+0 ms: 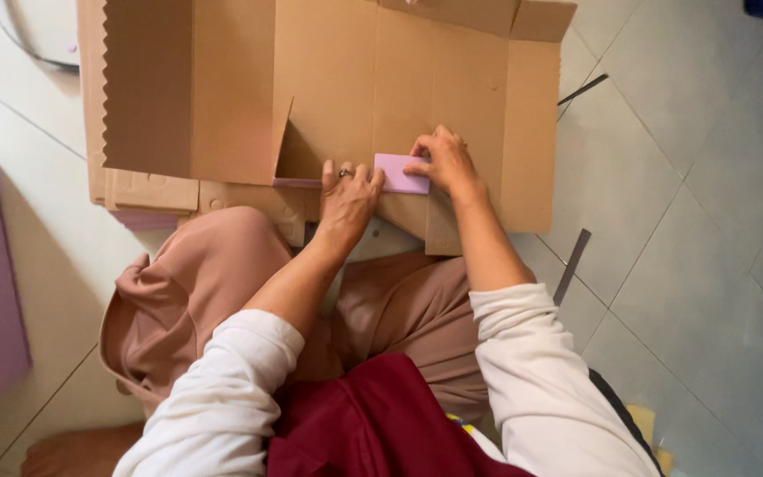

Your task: The person assembles pink shoe boxes from flat cardboard sheets. They fold the cardboard along pre-scored lines, insert pink paper inserts, and secure the flaps to form the box shape. The person handles multiple boxes in sequence, stacking completed ones aside.

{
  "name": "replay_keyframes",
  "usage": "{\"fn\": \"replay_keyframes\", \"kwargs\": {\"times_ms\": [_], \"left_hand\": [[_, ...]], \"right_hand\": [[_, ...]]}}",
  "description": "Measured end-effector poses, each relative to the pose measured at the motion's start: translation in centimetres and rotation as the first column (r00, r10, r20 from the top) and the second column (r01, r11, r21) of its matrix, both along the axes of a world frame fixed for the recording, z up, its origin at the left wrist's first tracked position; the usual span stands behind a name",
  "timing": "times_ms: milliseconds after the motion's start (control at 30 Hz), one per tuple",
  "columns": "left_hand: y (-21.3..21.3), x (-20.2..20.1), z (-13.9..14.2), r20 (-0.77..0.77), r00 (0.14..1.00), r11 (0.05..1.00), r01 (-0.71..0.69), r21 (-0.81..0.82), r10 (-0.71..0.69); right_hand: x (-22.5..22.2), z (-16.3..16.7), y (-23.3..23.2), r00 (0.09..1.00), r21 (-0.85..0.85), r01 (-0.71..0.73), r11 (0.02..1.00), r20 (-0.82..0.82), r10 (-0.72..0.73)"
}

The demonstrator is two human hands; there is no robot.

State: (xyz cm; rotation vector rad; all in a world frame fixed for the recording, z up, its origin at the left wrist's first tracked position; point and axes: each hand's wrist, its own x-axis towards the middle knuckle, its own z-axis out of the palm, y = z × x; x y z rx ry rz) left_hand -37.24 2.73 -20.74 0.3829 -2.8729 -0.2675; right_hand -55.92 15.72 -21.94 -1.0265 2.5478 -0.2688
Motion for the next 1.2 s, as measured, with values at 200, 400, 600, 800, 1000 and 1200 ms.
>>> {"fn": "replay_keyframes", "kwargs": {"times_ms": [200, 400, 600, 800, 1000, 1200], "left_hand": [[-4.6, 2.9, 0.3, -0.041, 0.991, 0.986, -0.118, 0.121, 0.123], [-5.3, 3.6, -1.0, 0.030, 0.979, 0.976, -0.202, 0.078, 0.200], [-3.9, 3.9, -0.7, 0.062, 0.982, 0.984, -0.176, -0.037, 0.178], [-2.2, 3.6, 0.6, -0.039, 0.999, 0.999, 0.013, 0.030, -0.011], [-2.0, 2.1, 0.8, 0.004, 0.999, 0.984, 0.040, 0.175, -0.041], [-2.9, 1.1, 1.0, 0.096, 0.994, 0.966, 0.028, 0.256, -0.055]], "right_hand": [[4.3, 4.5, 3.3, 0.961, -0.077, 0.002, 0.997, 0.276, 0.019], [11.9, 3.4, 6.7, 0.942, 0.310, -0.257, 0.916, -0.133, 0.309], [8.9, 2.4, 7.1, 0.929, 0.373, -0.353, 0.858, 0.031, 0.369], [0.7, 6.0, 4.7, 0.801, 0.062, -0.289, 0.955, 0.562, 0.206], [-2.5, 6.8, 1.2, 0.981, 0.099, -0.050, 0.994, 0.192, 0.030], [-3.9, 4.7, -1.9, 0.947, 0.078, -0.109, 0.991, -0.294, 0.127]]}}
